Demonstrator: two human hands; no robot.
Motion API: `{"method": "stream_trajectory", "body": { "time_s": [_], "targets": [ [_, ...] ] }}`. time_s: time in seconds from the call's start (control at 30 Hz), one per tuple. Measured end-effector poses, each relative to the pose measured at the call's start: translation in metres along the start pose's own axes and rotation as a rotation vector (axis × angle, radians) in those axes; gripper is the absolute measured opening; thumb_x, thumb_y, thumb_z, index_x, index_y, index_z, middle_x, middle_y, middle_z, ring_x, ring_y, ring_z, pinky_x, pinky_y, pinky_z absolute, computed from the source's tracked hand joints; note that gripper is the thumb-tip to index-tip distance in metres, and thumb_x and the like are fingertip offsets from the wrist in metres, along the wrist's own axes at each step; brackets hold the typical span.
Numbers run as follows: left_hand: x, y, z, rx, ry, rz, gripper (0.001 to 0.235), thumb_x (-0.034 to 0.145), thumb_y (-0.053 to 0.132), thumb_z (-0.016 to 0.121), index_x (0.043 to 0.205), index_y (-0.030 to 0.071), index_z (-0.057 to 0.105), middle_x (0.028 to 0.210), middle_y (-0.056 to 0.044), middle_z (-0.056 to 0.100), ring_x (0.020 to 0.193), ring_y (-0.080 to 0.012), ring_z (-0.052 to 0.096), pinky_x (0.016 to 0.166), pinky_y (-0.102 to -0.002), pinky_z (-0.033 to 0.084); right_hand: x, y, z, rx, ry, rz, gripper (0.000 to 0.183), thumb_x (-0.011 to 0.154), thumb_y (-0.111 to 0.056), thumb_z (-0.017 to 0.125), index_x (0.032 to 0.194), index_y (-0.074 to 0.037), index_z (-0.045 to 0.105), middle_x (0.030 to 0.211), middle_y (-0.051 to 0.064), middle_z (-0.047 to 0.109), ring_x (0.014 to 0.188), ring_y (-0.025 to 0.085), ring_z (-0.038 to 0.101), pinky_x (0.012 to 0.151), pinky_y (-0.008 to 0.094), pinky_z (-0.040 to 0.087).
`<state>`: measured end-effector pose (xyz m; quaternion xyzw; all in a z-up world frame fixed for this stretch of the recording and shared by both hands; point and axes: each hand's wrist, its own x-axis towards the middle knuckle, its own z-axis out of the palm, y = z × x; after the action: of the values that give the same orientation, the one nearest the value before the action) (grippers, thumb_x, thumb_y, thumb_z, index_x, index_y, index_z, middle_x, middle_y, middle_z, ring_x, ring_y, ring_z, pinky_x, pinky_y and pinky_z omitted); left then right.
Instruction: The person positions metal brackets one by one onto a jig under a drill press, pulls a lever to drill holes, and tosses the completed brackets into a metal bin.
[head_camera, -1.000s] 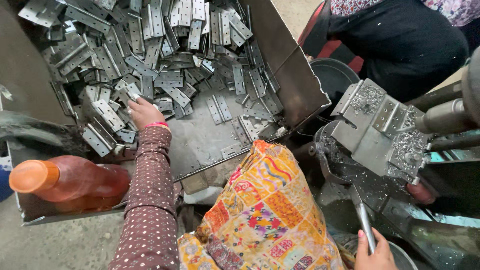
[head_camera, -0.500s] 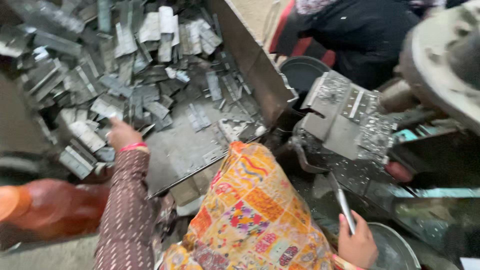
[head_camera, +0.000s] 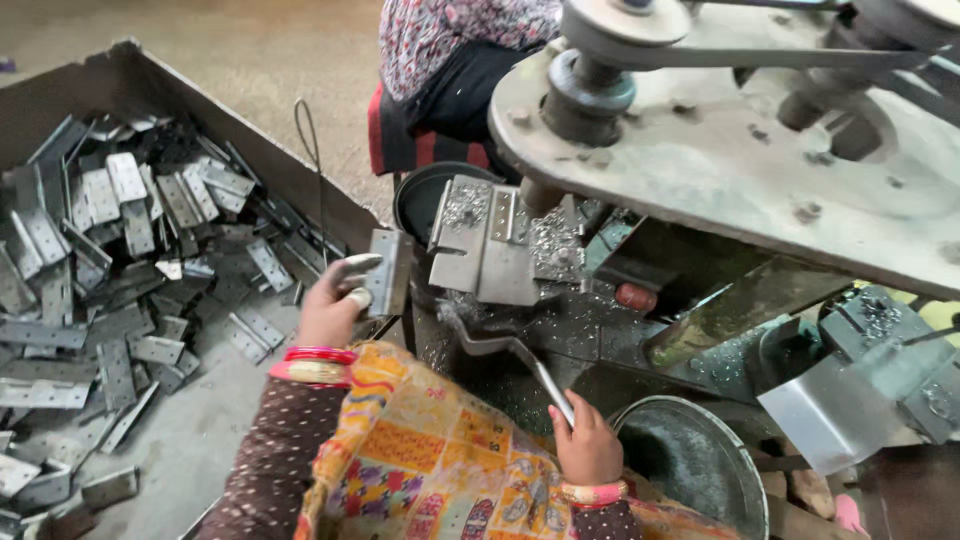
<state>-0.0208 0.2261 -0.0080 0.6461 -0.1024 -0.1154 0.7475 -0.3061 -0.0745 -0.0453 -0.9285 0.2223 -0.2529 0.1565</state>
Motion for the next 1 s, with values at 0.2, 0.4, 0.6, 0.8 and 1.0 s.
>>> {"method": "stream_trajectory", "body": {
  "time_s": [0.2, 0.4, 0.6, 0.8, 1.0],
  "targets": [
    [0.011, 0.004, 0.138, 1.328, 0.098, 0.455, 0.046, 0.077, 0.022, 0.07, 0.121, 0.01, 0.071, 0.141, -0.011, 0.058, 0.127, -0.032, 0.055, 0.108, -0.053, 0.041, -0.001, 0.003, 0.001, 0.018, -0.033, 0.061, 0.037, 0.086, -0.038, 0.073, 0.115, -0.016, 0.07, 0.101, 0.01, 0.077, 0.084, 0.033, 0.074, 0.069, 0.044, 0.059],
    [-0.015, 0.006, 0.166, 1.449, -0.049, 0.528, 0.035, 0.08, 0.022, 0.065, 0.111, 0.007, 0.071, 0.148, -0.008, 0.052, 0.139, -0.0301, 0.046, 0.116, -0.053, 0.031, 0.001, 0.007, 0.007, 0.024, -0.051, 0.09, 0.037, 0.088, -0.042, 0.07, 0.116, -0.017, 0.069, 0.1, 0.009, 0.077, 0.082, 0.035, 0.073, 0.068, 0.045, 0.058],
    [-0.019, -0.014, 0.192, 1.474, -0.074, 0.64, 0.028, 0.089, 0.019, 0.057, 0.109, 0.006, 0.072, 0.146, -0.009, 0.056, 0.138, -0.0288, 0.049, 0.116, -0.051, 0.033, 0.004, 0.003, 0.001, 0.019, -0.158, 0.13, 0.039, 0.092, -0.044, 0.066, 0.12, -0.016, 0.066, 0.102, 0.009, 0.076, 0.081, 0.032, 0.074, 0.067, 0.043, 0.059],
    [0.024, -0.013, 0.201, 1.473, -0.047, 0.581, 0.024, 0.091, 0.02, 0.056, 0.1, 0.009, 0.075, 0.143, -0.006, 0.059, 0.136, -0.0273, 0.052, 0.115, -0.054, 0.034, 0.003, -0.001, -0.006, 0.013, -0.138, 0.12, 0.04, 0.092, -0.044, 0.066, 0.121, -0.017, 0.067, 0.102, 0.009, 0.076, 0.083, 0.034, 0.073, 0.068, 0.045, 0.058],
    [0.021, -0.004, 0.195, 1.438, -0.123, 0.518, 0.023, 0.085, 0.021, 0.06, 0.098, 0.009, 0.075, 0.138, -0.005, 0.061, 0.135, -0.0265, 0.052, 0.109, -0.053, 0.038, 0.004, 0.002, -0.003, 0.006, -0.161, 0.11, 0.041, 0.092, -0.044, 0.065, 0.121, -0.015, 0.065, 0.103, 0.01, 0.076, 0.084, 0.034, 0.073, 0.069, 0.046, 0.058]
  ]
}}
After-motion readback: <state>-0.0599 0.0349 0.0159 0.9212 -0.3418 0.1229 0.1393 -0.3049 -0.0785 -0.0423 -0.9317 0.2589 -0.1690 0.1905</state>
